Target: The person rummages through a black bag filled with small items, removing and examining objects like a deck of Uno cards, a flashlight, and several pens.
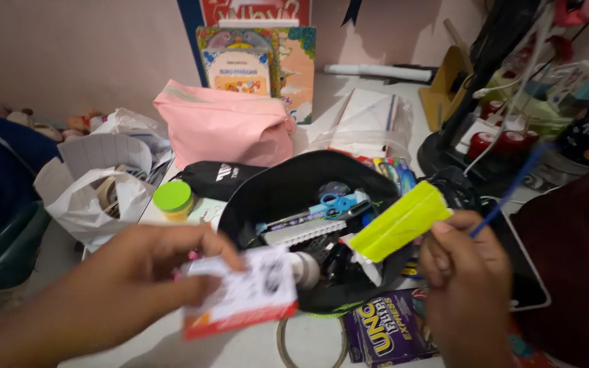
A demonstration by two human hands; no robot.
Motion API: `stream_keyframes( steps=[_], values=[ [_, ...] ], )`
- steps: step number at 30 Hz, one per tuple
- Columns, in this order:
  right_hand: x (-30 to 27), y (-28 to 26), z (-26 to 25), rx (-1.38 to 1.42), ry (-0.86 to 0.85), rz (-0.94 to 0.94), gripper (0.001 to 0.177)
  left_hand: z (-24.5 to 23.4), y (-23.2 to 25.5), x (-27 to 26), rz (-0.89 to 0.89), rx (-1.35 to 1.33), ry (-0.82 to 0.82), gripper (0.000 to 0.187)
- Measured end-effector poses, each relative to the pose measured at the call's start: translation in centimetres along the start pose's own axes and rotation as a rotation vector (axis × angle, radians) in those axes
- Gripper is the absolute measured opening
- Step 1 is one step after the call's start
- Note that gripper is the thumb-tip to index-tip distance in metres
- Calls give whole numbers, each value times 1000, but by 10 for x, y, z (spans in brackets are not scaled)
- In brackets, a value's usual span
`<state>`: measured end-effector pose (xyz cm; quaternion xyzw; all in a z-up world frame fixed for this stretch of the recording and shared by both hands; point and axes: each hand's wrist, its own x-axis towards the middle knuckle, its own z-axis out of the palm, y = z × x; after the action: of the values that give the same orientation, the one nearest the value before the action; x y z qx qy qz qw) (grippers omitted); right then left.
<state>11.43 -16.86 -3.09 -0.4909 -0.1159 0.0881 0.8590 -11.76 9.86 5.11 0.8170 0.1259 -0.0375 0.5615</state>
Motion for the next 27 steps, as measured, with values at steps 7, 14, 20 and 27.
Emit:
stream_keyframes(
  steps=[7,14,20,27],
  values=[
    [-9,4,-2,116,-93,-129,6,26,-105,-26,217,405,19,34],
    [-9,1,3,64,-49,-172,5,75,-121,-6,260,856,581,35],
    [-7,-2,-9,39,-80,-106,3,68,-70,-13,430,776,805,23],
    [-32,31,-44,-557,-361,145,18,86,7,0,477,162,379,46]
  ],
)
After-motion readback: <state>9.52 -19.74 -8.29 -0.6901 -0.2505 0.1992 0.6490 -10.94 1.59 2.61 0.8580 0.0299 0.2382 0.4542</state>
